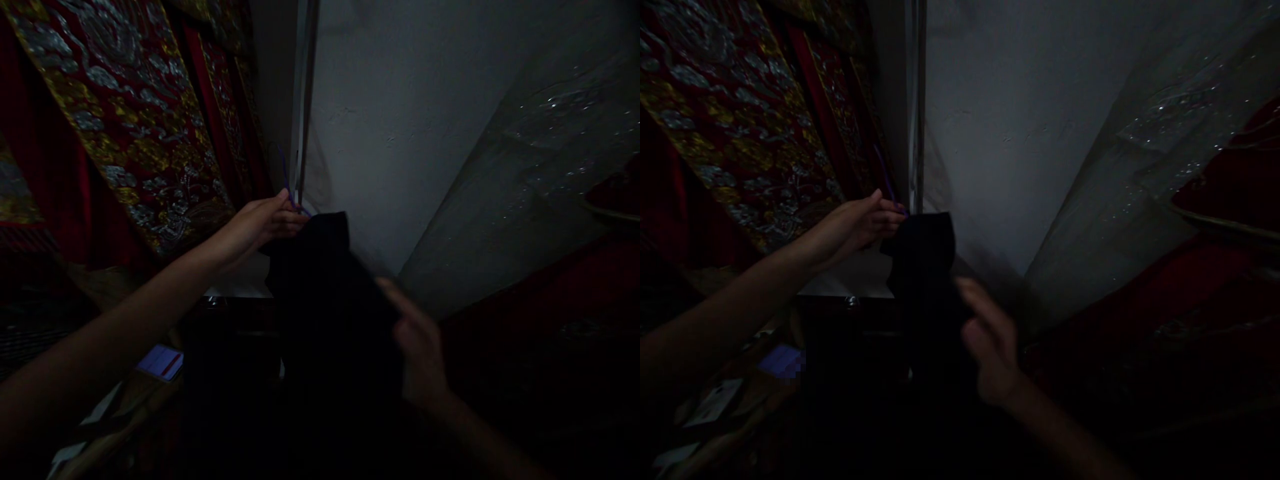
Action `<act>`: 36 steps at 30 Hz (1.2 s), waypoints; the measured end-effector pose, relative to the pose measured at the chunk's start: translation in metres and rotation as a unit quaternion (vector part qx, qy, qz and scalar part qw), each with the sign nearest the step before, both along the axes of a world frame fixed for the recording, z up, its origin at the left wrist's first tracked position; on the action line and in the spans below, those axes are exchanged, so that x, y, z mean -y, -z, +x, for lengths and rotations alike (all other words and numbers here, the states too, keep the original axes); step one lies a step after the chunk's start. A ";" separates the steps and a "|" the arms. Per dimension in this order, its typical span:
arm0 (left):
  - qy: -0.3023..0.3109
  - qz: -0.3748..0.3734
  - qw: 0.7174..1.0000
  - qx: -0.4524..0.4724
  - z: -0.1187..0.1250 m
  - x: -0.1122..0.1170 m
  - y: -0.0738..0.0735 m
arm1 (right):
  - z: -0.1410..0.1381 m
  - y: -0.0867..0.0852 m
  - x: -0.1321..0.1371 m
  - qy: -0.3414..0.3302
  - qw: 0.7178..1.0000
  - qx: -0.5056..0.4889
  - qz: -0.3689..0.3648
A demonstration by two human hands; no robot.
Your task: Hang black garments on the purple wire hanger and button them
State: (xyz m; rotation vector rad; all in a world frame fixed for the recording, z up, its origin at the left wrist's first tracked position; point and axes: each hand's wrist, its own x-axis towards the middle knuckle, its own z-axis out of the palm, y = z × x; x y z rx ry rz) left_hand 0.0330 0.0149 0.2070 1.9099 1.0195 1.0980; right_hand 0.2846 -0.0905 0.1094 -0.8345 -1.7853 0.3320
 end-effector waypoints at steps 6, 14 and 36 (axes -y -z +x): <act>0.014 -0.189 0.980 0.055 -0.024 0.077 0.014 | -0.027 0.003 -0.026 -0.248 0.946 0.183 0.102; -0.104 0.054 0.988 -0.097 -0.099 0.064 -0.001 | 0.006 0.020 -0.121 -0.063 0.986 -0.061 -0.139; -0.040 0.270 0.885 -0.378 -0.040 -0.012 0.125 | 0.030 0.012 -0.172 -0.025 0.783 -0.568 -0.254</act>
